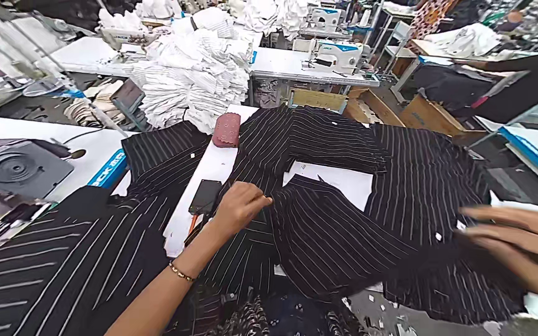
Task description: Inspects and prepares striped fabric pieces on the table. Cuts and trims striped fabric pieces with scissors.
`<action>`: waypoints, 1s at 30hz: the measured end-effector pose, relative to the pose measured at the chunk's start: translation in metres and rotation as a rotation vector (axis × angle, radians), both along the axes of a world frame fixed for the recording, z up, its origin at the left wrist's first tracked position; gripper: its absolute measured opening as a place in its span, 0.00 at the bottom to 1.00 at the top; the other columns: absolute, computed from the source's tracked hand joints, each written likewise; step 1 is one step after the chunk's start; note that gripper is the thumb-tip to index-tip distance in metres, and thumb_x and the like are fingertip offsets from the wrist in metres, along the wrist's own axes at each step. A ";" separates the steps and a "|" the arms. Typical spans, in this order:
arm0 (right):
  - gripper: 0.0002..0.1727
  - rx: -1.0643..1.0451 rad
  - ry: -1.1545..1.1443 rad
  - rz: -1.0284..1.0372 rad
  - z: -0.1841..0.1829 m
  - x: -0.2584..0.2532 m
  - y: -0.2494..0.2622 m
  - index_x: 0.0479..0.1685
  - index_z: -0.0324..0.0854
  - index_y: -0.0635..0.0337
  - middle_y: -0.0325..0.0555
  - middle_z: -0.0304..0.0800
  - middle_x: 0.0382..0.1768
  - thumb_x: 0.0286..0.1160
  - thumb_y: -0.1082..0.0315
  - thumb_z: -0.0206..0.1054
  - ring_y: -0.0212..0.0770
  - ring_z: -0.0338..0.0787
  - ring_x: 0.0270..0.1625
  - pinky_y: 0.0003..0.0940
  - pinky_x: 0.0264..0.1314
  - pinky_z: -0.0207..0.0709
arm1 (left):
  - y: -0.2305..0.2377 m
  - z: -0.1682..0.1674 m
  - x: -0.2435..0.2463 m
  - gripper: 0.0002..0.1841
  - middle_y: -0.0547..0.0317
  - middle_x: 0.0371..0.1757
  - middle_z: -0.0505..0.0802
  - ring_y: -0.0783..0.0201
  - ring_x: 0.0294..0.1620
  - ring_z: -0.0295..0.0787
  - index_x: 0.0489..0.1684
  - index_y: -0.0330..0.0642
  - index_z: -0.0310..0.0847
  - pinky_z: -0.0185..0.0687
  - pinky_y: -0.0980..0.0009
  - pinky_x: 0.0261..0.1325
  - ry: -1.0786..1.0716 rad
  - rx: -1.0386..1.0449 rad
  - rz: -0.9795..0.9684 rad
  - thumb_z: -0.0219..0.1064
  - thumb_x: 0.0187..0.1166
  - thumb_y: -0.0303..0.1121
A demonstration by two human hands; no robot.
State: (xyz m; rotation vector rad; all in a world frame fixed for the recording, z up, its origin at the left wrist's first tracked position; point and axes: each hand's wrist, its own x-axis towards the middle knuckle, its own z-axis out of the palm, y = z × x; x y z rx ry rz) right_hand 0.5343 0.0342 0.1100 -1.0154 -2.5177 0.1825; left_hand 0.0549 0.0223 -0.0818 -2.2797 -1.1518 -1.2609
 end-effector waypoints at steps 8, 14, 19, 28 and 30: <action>0.12 -0.178 -0.218 0.766 -0.041 -0.180 0.058 0.39 0.92 0.54 0.42 0.93 0.59 0.84 0.64 0.62 0.53 0.77 0.81 0.68 0.87 0.55 | -0.003 0.067 0.068 0.08 0.60 0.26 0.77 0.63 0.31 0.74 0.43 0.47 0.86 0.69 0.71 0.43 0.015 0.104 -0.388 0.59 0.88 0.31; 0.13 -0.028 0.054 0.577 -0.006 -0.127 0.071 0.44 0.91 0.51 0.40 0.96 0.52 0.88 0.61 0.60 0.40 0.84 0.74 0.47 0.88 0.62 | -0.011 0.010 0.091 0.07 0.57 0.28 0.89 0.56 0.28 0.89 0.37 0.50 0.91 0.83 0.61 0.29 0.175 -0.390 -0.329 0.67 0.74 0.29; 0.11 0.107 0.418 0.039 0.027 -0.025 0.088 0.50 0.92 0.36 0.23 0.93 0.58 0.84 0.50 0.65 0.28 0.85 0.72 0.29 0.77 0.78 | 0.001 0.034 0.017 0.11 0.54 0.26 0.90 0.57 0.23 0.86 0.36 0.41 0.93 0.83 0.56 0.26 -0.046 -0.910 -0.306 0.79 0.69 0.40; 0.07 -0.042 0.668 -0.510 -0.025 -0.050 0.230 0.46 0.88 0.64 0.32 0.87 0.31 0.82 0.71 0.66 0.15 0.78 0.31 0.17 0.39 0.74 | 0.137 0.102 -0.008 0.21 0.52 0.20 0.87 0.54 0.19 0.83 0.39 0.34 0.92 0.80 0.50 0.26 -0.152 -0.491 0.118 0.68 0.78 0.48; 0.09 0.091 0.855 -0.470 -0.006 -0.055 0.245 0.53 0.86 0.61 0.28 0.88 0.40 0.83 0.68 0.66 0.14 0.82 0.39 0.17 0.48 0.77 | 0.162 0.124 0.004 0.19 0.52 0.21 0.88 0.58 0.17 0.81 0.43 0.36 0.92 0.78 0.57 0.23 -0.172 -0.233 0.173 0.66 0.82 0.46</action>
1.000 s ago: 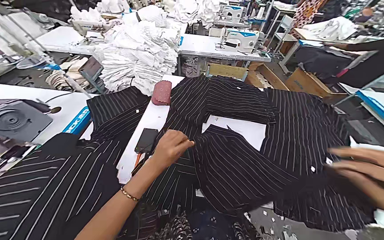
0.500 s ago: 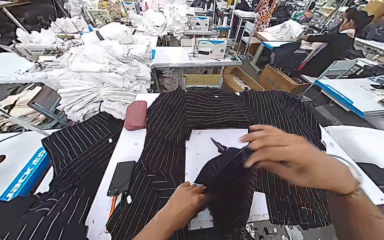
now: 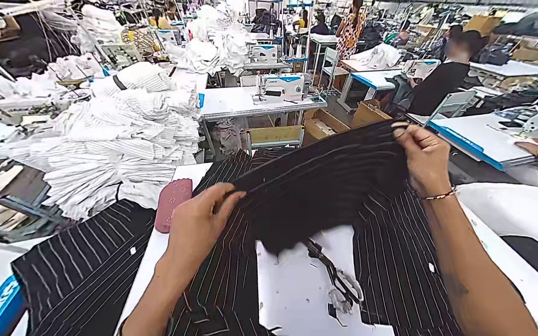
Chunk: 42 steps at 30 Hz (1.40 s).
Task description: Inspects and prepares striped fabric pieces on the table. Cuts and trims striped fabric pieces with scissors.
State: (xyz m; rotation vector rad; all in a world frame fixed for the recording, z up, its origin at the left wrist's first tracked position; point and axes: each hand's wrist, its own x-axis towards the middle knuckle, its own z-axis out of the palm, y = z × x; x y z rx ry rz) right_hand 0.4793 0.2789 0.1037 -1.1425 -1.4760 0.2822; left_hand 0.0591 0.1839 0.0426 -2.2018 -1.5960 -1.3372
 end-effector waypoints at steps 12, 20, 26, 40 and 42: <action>0.18 -0.495 -0.380 -0.164 -0.213 0.017 0.036 0.62 0.87 0.66 0.59 0.90 0.63 0.87 0.73 0.54 0.52 0.89 0.67 0.49 0.76 0.76 | 0.063 -0.135 0.045 0.16 0.36 0.76 0.83 0.37 0.76 0.81 0.64 0.37 0.88 0.73 0.39 0.75 0.194 -0.566 -0.044 0.58 0.88 0.31; 0.15 -0.474 -0.282 -0.015 -0.285 -0.035 -0.156 0.56 0.91 0.63 0.53 0.93 0.60 0.81 0.75 0.60 0.51 0.90 0.68 0.47 0.75 0.79 | -0.093 -0.210 0.027 0.20 0.29 0.78 0.80 0.27 0.76 0.77 0.63 0.34 0.88 0.68 0.30 0.75 0.059 -0.670 -0.202 0.71 0.77 0.35; 0.11 -0.489 -0.213 0.128 -0.296 -0.056 -0.252 0.49 0.93 0.61 0.49 0.97 0.49 0.79 0.71 0.66 0.43 0.96 0.50 0.39 0.59 0.89 | -0.164 -0.208 -0.026 0.39 0.23 0.80 0.74 0.23 0.82 0.66 0.77 0.30 0.75 0.58 0.30 0.81 0.012 -0.947 -0.019 0.75 0.73 0.52; 0.14 -0.550 -0.406 0.570 -0.296 -0.154 -0.287 0.47 0.90 0.63 0.54 0.93 0.53 0.69 0.62 0.76 0.51 0.94 0.55 0.48 0.58 0.86 | -0.245 -0.168 -0.033 0.11 0.47 0.57 0.94 0.44 0.72 0.83 0.45 0.42 0.95 0.51 0.37 0.86 0.133 -1.239 0.018 0.66 0.77 0.21; 0.32 -0.609 -0.510 0.559 -0.297 -0.152 -0.286 0.66 0.86 0.62 0.59 0.88 0.65 0.63 0.53 0.80 0.57 0.90 0.61 0.54 0.61 0.84 | -0.255 -0.166 -0.036 0.14 0.48 0.61 0.93 0.45 0.74 0.82 0.48 0.43 0.94 0.50 0.38 0.86 0.163 -1.331 0.097 0.62 0.80 0.20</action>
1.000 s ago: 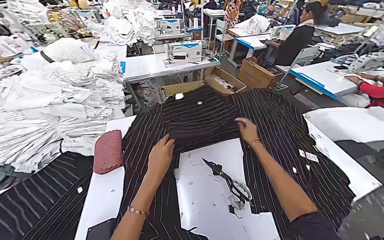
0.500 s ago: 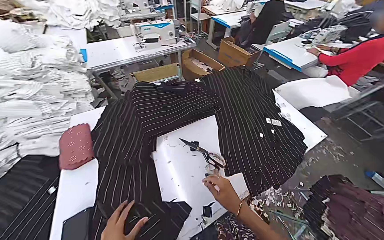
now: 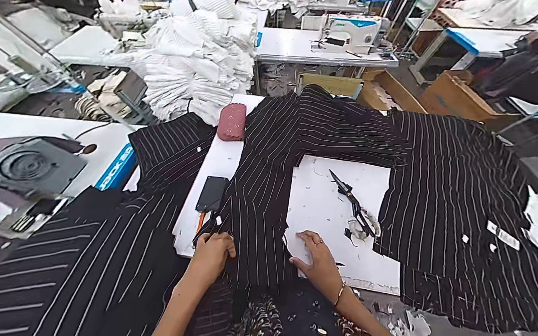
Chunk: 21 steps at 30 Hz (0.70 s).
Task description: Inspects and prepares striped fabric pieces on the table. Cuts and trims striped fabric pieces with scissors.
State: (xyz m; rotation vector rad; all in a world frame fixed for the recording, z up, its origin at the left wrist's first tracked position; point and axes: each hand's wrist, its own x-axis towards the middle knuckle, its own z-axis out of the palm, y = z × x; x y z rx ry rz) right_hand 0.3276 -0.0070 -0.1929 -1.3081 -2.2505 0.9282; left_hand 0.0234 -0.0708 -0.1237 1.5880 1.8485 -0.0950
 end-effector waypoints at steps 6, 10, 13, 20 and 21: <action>0.23 -0.317 -0.168 0.152 0.015 -0.009 0.003 0.59 0.89 0.59 0.51 0.93 0.47 0.80 0.49 0.67 0.50 0.91 0.50 0.51 0.59 0.80 | -0.014 0.001 0.002 0.13 0.45 0.60 0.92 0.45 0.62 0.90 0.55 0.40 0.91 0.77 0.44 0.71 -0.074 0.023 0.162 0.60 0.84 0.25; 0.30 -0.339 -0.242 0.183 0.021 -0.018 -0.002 0.55 0.89 0.61 0.51 0.93 0.46 0.76 0.41 0.68 0.51 0.90 0.50 0.53 0.60 0.78 | -0.019 0.002 0.004 0.14 0.45 0.61 0.92 0.45 0.62 0.89 0.59 0.41 0.89 0.79 0.44 0.69 -0.050 -0.004 0.294 0.59 0.85 0.28; 0.28 -0.343 -0.295 0.190 0.022 -0.021 -0.004 0.51 0.88 0.63 0.53 0.92 0.43 0.77 0.43 0.68 0.52 0.90 0.49 0.53 0.59 0.76 | -0.024 0.002 0.001 0.14 0.43 0.61 0.91 0.44 0.64 0.88 0.61 0.39 0.87 0.78 0.42 0.69 -0.022 -0.062 0.375 0.60 0.86 0.30; 0.29 -0.379 -0.304 0.219 0.023 -0.025 -0.008 0.54 0.85 0.63 0.51 0.91 0.40 0.80 0.42 0.65 0.51 0.89 0.47 0.53 0.60 0.75 | -0.036 0.000 0.007 0.15 0.42 0.50 0.94 0.42 0.56 0.91 0.62 0.39 0.85 0.80 0.40 0.63 -0.030 0.012 0.524 0.64 0.86 0.36; 0.29 -0.382 -0.302 0.221 0.023 -0.024 -0.008 0.54 0.86 0.63 0.51 0.91 0.40 0.80 0.42 0.65 0.51 0.89 0.47 0.53 0.60 0.75 | -0.036 -0.002 0.008 0.18 0.42 0.51 0.94 0.42 0.57 0.91 0.65 0.39 0.84 0.79 0.39 0.64 -0.019 -0.025 0.548 0.66 0.86 0.40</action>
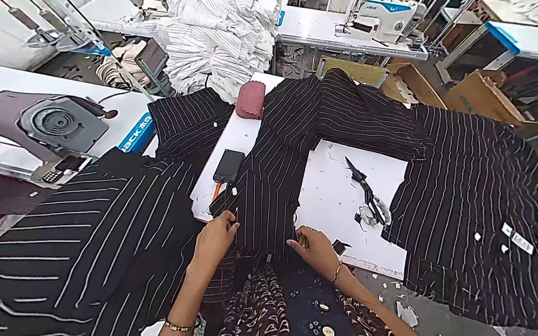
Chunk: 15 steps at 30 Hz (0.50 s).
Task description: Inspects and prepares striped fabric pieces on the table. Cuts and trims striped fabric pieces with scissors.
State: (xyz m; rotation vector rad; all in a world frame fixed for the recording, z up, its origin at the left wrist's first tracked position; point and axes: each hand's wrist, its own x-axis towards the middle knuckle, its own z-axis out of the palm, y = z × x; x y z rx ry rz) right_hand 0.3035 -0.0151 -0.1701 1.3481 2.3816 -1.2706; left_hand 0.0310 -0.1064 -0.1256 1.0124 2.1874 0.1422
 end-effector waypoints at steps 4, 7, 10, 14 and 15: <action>0.25 -0.012 0.056 -0.077 -0.001 0.009 -0.003 0.47 0.87 0.64 0.50 0.90 0.34 0.81 0.46 0.66 0.49 0.90 0.41 0.49 0.52 0.80 | 0.007 -0.005 0.016 0.20 0.39 0.55 0.93 0.40 0.61 0.89 0.64 0.36 0.84 0.79 0.38 0.66 -0.015 -0.038 0.005 0.64 0.86 0.42; 0.22 0.054 0.170 -0.242 -0.006 0.023 -0.005 0.41 0.88 0.64 0.47 0.88 0.27 0.78 0.49 0.69 0.43 0.88 0.32 0.43 0.40 0.81 | 0.013 -0.007 0.047 0.16 0.41 0.59 0.91 0.42 0.62 0.89 0.63 0.36 0.85 0.80 0.41 0.66 -0.050 0.135 -0.092 0.63 0.85 0.35; 0.20 0.136 0.154 -0.358 -0.010 0.036 0.002 0.41 0.87 0.63 0.47 0.87 0.26 0.79 0.52 0.68 0.43 0.87 0.30 0.45 0.39 0.81 | 0.021 -0.012 0.074 0.18 0.42 0.67 0.88 0.45 0.67 0.87 0.70 0.39 0.82 0.82 0.47 0.68 -0.080 0.178 -0.232 0.62 0.85 0.31; 0.17 0.187 0.108 -0.396 -0.013 0.045 0.008 0.43 0.85 0.64 0.47 0.86 0.27 0.79 0.55 0.67 0.44 0.87 0.30 0.45 0.38 0.80 | 0.031 -0.015 0.088 0.21 0.40 0.69 0.86 0.43 0.69 0.85 0.74 0.38 0.80 0.81 0.49 0.69 -0.095 0.164 -0.328 0.63 0.83 0.27; 0.17 0.180 0.092 -0.392 -0.012 0.044 0.009 0.44 0.85 0.64 0.47 0.86 0.27 0.79 0.55 0.67 0.44 0.87 0.31 0.45 0.39 0.80 | 0.032 -0.016 0.088 0.21 0.40 0.69 0.86 0.44 0.69 0.85 0.75 0.38 0.79 0.81 0.49 0.70 -0.094 0.160 -0.333 0.63 0.83 0.27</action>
